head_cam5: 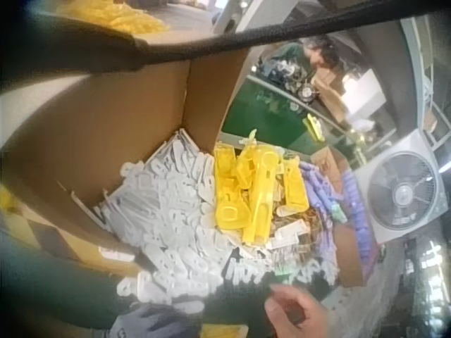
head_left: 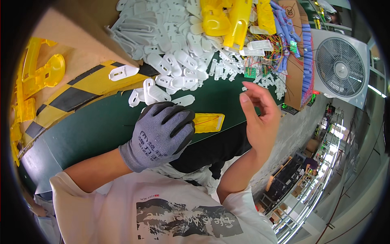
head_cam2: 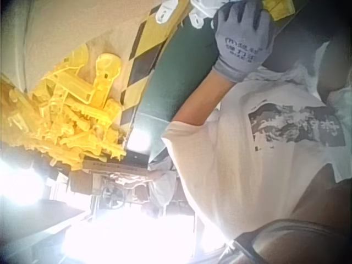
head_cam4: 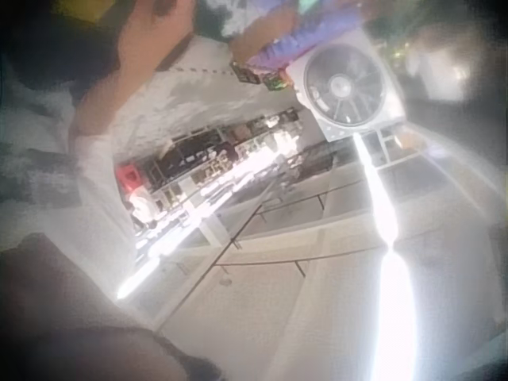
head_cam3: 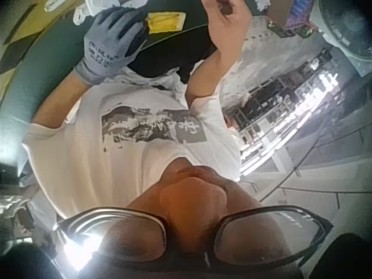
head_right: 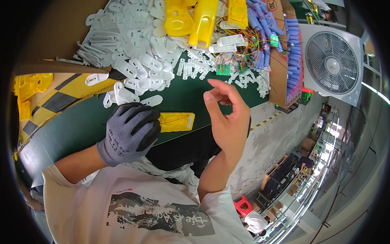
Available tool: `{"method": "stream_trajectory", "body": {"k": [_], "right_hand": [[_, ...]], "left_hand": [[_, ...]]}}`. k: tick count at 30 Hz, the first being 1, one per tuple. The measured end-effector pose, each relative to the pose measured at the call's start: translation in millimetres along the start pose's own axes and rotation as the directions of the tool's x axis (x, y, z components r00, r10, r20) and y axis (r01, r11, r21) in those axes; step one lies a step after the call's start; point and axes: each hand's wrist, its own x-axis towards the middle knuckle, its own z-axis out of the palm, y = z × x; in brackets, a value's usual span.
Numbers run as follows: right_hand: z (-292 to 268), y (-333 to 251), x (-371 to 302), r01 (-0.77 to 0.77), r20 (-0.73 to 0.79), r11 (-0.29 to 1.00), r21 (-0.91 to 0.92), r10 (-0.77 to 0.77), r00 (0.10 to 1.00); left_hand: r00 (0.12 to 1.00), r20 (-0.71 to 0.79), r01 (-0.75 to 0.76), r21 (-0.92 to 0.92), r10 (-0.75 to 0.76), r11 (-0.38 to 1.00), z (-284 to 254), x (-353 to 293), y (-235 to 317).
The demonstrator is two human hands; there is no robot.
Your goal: Manually assembling components into yellow plastic flashlight housings, including the circuit board, battery, and wiring.
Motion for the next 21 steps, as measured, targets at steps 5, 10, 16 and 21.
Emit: {"method": "stream_trajectory", "body": {"k": [5,10,16,21], "right_hand": [[-11,24,1,-0.114,-0.118,0.979,-0.168,0.095,0.988],[-27,46,3,-0.219,-0.287,0.964,-0.148,0.170,0.943],[-42,84,7,-0.226,-0.466,0.972,-0.057,0.174,0.867],[-55,102,15,-0.173,-0.588,0.984,-0.037,0.119,0.800]], "left_hand": [[1.000,0.010,-0.014,-0.002,0.014,1.000,-1,3,1],[1.000,0.028,0.006,0.007,-0.006,1.000,-5,4,1],[0.998,0.056,0.019,-0.018,-0.018,1.000,-5,8,4],[0.996,0.082,0.035,-0.016,-0.034,0.999,-7,8,4]]}}
